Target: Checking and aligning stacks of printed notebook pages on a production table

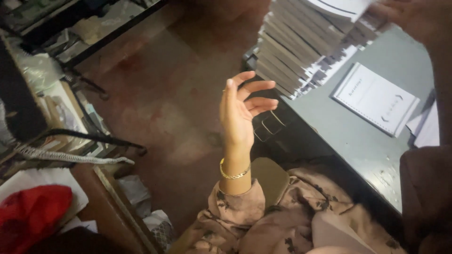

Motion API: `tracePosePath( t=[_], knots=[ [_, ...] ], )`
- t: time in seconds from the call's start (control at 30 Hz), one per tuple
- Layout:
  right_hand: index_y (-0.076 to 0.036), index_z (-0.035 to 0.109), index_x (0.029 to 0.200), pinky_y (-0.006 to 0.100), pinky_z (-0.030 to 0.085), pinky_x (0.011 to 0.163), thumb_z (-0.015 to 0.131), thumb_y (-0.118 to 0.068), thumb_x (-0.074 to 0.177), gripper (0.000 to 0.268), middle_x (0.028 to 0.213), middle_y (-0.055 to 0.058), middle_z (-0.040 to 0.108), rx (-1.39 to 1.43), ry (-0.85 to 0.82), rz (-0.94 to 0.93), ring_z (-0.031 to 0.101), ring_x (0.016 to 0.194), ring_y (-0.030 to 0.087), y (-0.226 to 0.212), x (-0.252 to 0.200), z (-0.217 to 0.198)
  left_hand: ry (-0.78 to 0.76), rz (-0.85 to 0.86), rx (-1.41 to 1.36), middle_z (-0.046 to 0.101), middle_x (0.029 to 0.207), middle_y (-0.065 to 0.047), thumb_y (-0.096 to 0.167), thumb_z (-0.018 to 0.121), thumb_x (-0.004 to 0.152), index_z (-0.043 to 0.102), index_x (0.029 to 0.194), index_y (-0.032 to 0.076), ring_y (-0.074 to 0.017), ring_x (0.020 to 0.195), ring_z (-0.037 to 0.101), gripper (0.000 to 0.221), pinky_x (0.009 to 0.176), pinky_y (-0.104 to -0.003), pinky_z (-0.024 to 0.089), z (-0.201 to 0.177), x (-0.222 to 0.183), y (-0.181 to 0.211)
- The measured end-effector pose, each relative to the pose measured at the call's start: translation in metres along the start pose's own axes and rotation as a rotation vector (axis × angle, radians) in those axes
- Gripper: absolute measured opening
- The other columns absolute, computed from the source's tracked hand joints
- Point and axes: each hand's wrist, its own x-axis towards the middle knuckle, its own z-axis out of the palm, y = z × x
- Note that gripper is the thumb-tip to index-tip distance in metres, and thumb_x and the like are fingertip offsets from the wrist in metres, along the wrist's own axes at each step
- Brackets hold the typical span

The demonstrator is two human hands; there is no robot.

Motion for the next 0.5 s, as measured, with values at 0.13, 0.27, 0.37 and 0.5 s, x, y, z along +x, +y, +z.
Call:
tracePosePath(
  t=[0.13, 0.27, 0.37, 0.5],
  knots=[
    [-0.008, 0.042, 0.147, 0.043, 0.021, 0.124, 0.039, -0.027, 0.104, 0.047, 0.150, 0.011, 0.044, -0.217, 0.192, 0.023, 0.034, 0.146, 0.025, 0.101, -0.069, -0.031, -0.056, 0.007, 0.006, 0.073, 0.108, -0.027, 0.049, 0.037, 0.109, 0.057, 0.127, 0.009, -0.0336, 0.077, 0.077, 0.049, 0.069, -0.043, 0.067, -0.003, 0.004, -0.011],
    [-0.003, 0.054, 0.138, 0.045, 0.032, 0.116, 0.058, -0.028, 0.097, 0.048, 0.136, 0.017, 0.054, -0.452, 0.338, 0.018, 0.045, 0.133, 0.032, 0.121, -0.114, 0.024, -0.061, -0.008, 0.077, 0.073, 0.106, -0.028, 0.043, 0.037, 0.109, 0.057, 0.124, 0.008, -0.0338, 0.075, 0.077, 0.043, 0.069, -0.043, 0.067, 0.008, 0.004, -0.014],
    [0.001, 0.063, 0.131, 0.047, 0.040, 0.110, 0.073, -0.028, 0.092, 0.050, 0.126, 0.022, 0.061, -0.630, 0.457, 0.001, 0.053, 0.123, 0.038, 0.122, -0.132, 0.086, -0.100, -0.038, 0.113, 0.073, 0.106, -0.027, 0.042, 0.038, 0.109, 0.057, 0.123, 0.008, -0.0331, 0.075, 0.077, 0.042, 0.068, -0.042, 0.067, 0.015, 0.003, -0.026],
    [0.006, 0.072, 0.125, 0.050, 0.047, 0.103, 0.088, -0.026, 0.087, 0.053, 0.116, 0.028, 0.067, -0.818, 0.599, -0.012, 0.061, 0.114, 0.044, 0.153, -0.146, 0.117, -0.160, -0.176, 0.150, 0.075, 0.107, -0.025, 0.045, 0.041, 0.108, 0.062, 0.114, 0.009, -0.0336, 0.076, 0.077, 0.043, 0.064, -0.042, 0.067, 0.019, 0.021, -0.077]
  ],
)
